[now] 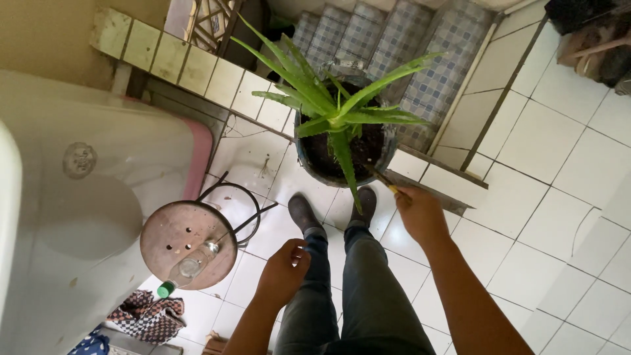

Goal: The recorder is watering an aloe vera plant using a plastic water bottle.

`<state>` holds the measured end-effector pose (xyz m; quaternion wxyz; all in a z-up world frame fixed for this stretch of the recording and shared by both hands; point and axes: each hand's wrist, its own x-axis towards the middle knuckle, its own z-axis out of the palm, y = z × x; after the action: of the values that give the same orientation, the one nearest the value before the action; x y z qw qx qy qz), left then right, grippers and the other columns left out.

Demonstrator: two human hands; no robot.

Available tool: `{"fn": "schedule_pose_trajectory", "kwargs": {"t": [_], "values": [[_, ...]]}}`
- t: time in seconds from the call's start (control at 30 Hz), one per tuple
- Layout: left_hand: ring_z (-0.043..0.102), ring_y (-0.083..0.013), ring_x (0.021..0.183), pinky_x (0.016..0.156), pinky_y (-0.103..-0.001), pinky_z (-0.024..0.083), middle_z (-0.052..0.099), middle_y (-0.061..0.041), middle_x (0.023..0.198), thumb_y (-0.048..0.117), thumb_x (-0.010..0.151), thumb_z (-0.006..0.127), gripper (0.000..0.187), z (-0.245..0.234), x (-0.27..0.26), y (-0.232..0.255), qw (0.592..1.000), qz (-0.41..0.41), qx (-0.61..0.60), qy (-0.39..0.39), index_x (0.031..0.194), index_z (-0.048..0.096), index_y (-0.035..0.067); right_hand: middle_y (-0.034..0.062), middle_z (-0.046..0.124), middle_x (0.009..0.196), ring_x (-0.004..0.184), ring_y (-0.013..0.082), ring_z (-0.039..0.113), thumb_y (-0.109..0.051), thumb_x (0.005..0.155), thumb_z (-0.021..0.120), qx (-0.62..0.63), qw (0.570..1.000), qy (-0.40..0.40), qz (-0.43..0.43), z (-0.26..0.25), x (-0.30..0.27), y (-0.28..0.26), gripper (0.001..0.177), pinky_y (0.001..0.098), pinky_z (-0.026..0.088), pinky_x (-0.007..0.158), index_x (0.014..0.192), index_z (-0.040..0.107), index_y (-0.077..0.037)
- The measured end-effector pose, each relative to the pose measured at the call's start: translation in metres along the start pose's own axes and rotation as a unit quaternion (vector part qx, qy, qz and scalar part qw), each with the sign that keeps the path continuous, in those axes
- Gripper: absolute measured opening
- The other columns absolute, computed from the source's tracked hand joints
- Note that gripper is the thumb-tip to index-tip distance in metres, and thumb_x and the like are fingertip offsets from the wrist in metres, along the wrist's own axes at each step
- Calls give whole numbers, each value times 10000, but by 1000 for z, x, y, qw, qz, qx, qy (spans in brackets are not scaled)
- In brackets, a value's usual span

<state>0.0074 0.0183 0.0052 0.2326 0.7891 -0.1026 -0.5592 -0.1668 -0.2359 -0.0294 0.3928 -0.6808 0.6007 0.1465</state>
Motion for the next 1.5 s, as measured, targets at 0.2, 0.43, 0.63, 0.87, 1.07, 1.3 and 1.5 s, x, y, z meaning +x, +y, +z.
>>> {"fn": "schedule_pose_trajectory", "kwargs": {"t": [0.2,0.43,0.63,0.87,1.07,1.3,1.5], "values": [[740,-206,998,889,-344,566,774,-64,1002,259,906,646,345,0,6,-2,999,34,0,20,1221,662,118,180,742,889,737,304,715,-213,940,643,11,994,-13,-111,43,14,-12,317,393,563,704,1224,716,-93],[736,-216,995,903,-338,550,777,-79,989,234,888,646,341,1,6,-8,999,40,-16,27,1204,674,110,243,734,971,859,358,725,-160,967,628,6,978,28,-208,104,68,0,280,412,573,765,1208,751,-87],[738,-210,969,891,-327,558,767,-83,982,265,900,645,370,3,-3,-10,998,34,-40,41,1229,661,97,231,742,959,837,358,720,-224,958,664,3,989,-4,-147,73,55,-10,272,414,573,758,1177,763,-98],[735,-215,959,871,-334,558,769,-74,973,266,885,658,371,2,5,-16,999,25,-35,32,1223,670,113,199,763,900,738,317,738,-240,896,683,-23,996,28,-86,23,55,17,315,394,587,724,1158,766,-86],[725,-213,976,877,-333,551,766,-73,979,274,890,662,361,-1,7,-4,1000,9,-11,25,1219,676,127,209,750,864,717,336,722,-249,941,657,-37,996,40,-77,50,78,18,306,416,583,715,1189,759,-102],[728,-228,916,874,-320,547,751,-104,938,257,894,645,355,8,4,12,999,23,-22,34,1220,670,119,191,760,870,773,339,724,-259,914,651,-54,996,0,-65,4,37,-6,318,417,574,769,1154,763,-83],[732,-246,876,852,-330,548,760,-131,929,265,903,615,326,6,-5,24,998,26,-42,41,1177,704,113,176,750,827,675,309,709,-256,913,622,-19,997,-2,-72,-83,-36,-61,379,416,559,674,1237,716,-83]]}}
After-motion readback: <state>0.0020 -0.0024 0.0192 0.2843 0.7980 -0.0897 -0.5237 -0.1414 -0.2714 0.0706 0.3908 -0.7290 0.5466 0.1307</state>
